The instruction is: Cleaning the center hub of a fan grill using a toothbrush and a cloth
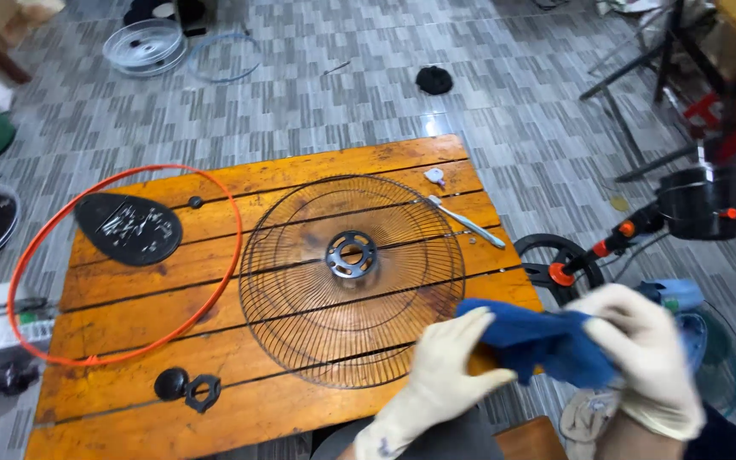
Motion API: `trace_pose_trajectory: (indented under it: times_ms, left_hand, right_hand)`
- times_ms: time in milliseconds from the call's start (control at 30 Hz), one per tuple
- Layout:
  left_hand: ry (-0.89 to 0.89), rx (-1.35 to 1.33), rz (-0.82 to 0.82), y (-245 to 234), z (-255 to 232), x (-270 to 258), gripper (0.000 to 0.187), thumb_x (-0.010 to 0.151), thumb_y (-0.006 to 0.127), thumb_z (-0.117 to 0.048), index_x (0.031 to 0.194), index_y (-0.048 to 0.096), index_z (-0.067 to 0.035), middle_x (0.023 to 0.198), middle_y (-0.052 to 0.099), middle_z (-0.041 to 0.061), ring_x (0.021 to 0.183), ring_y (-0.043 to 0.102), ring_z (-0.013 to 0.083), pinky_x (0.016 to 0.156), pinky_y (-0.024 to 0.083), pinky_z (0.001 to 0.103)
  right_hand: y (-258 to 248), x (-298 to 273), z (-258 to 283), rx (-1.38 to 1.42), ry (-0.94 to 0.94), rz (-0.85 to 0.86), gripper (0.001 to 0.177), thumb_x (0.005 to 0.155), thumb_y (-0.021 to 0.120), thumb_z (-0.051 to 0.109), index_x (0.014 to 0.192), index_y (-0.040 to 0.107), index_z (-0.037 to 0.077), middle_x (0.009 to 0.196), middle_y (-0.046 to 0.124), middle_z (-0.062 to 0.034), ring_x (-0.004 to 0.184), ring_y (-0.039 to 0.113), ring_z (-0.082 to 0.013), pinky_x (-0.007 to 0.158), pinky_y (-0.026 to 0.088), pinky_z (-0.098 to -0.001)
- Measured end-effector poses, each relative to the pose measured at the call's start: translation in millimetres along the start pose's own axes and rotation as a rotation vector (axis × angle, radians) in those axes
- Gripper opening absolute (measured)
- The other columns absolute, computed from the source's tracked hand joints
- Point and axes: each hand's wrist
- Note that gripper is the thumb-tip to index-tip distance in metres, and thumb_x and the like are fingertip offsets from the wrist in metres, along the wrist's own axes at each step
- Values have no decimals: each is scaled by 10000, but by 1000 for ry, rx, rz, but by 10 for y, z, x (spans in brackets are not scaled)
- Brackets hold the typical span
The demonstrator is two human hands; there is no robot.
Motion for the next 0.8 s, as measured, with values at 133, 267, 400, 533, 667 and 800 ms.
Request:
trace_pose_trajectory:
  times_ms: [133,267,400,533,667,800]
  left_hand:
    - [34,-95,-41,266,-96,273,334,787,747,-234,1081,651,-108,1142,715,80,1078,678,302,944,482,442]
    - [-349,-209,72,140,-256,508,313,855,595,-440,927,640,-139,894,690,53,872,673,309,807,479,435]
    - [-646,-189,59,198,-106,516,507,755,653,-643,820,504,-162,773,643,65,759,636,324,711,451,446]
    - [-771,-300,204,44,-54,533,488,780,575,-619,859,556,-138,874,687,108,868,665,328,782,464,426]
    - [-434,-256,-69,-260,306,376,324,945,562,-367,1008,736,-101,1036,758,60,950,715,243,880,505,380]
    - [-259,421,-501,-850,1069,21,275,857,645,-282,1045,735,-102,1000,751,83,863,641,298,792,440,445]
  right_hand:
    - [-91,-2,352,240,-65,22,185,897,702,186,954,641,21,964,745,-231,860,746,-292,801,587,-373]
    - [-227,322,76,359,-152,-158,183,1112,497,343,1170,613,215,972,617,9,942,621,-162,988,521,-333]
    - [115,262,-723,1610,250,252,540,1191,560,251,1552,418,-124,1569,420,-350,1436,370,-496,1138,207,-611]
    - [397,359,-480,488,744,-259,521,1085,324,323,1516,392,38,1539,469,-131,1420,451,-189,1228,343,-402]
    - [48,457,-1059,-929,-197,-161,772,784,747,60,1536,575,63,1326,619,-395,1167,635,-537,973,504,-516]
    - [1258,748,299,-284,471,-263,617,850,710,425,1372,656,100,1276,657,-44,1157,580,-177,1054,416,-354]
Point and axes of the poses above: each hand's wrist, its own x-axis towards the middle knuckle, its own y-axis out of the palm, z = x × y
